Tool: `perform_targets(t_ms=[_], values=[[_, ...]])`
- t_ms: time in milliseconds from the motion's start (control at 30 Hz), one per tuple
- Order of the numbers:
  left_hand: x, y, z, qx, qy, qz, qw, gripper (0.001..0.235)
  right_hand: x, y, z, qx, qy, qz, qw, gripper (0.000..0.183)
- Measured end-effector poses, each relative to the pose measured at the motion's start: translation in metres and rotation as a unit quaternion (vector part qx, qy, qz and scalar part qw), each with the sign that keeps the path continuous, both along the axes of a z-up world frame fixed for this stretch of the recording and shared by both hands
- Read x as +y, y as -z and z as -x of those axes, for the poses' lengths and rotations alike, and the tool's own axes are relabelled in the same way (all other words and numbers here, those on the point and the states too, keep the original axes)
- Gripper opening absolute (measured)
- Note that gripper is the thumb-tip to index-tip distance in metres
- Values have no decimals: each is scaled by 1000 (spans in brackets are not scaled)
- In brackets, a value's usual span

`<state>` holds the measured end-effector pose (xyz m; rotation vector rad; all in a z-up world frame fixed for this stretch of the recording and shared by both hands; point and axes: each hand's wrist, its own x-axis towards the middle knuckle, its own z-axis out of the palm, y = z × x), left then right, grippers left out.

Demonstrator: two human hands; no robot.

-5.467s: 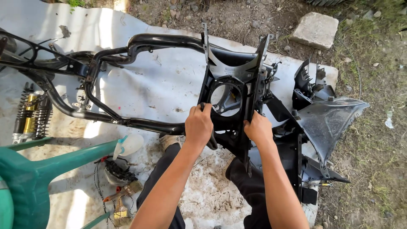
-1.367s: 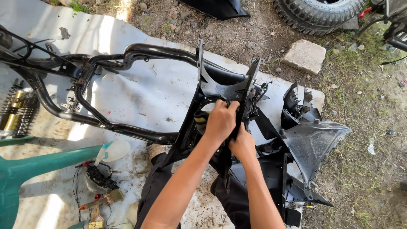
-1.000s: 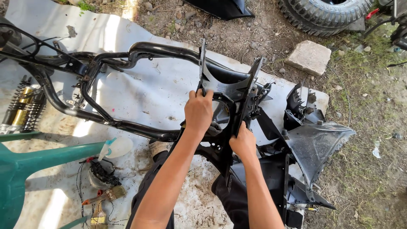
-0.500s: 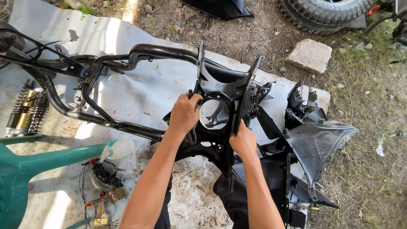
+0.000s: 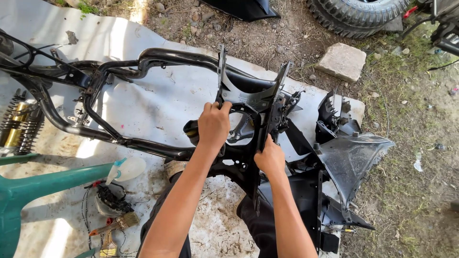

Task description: The person wipes a black motorcycle frame and a detached plastic body panel with a dark cloth. They clean the frame's central area and the panel's interior and exterior surfaces while sitting on the ground.

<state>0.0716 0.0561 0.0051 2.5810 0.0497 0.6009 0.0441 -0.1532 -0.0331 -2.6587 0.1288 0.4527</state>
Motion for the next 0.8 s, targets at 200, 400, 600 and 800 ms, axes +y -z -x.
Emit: perform_targets(t_ms=[200, 400, 600, 800], values=[[8, -9, -4, 120, 4, 49, 992, 18, 6, -13, -2, -1, 15, -27, 1000, 40], [17, -12, -1, 254, 17, 41, 966, 17, 1, 0, -1, -2, 9, 5, 1000, 41], [35, -12, 12, 339, 74, 33, 937, 17, 2, -1, -2, -12, -2, 1, 1000, 42], [47, -1, 54, 321, 104, 24, 941, 20, 2, 4, 6, -48, -10, 10, 999, 44]])
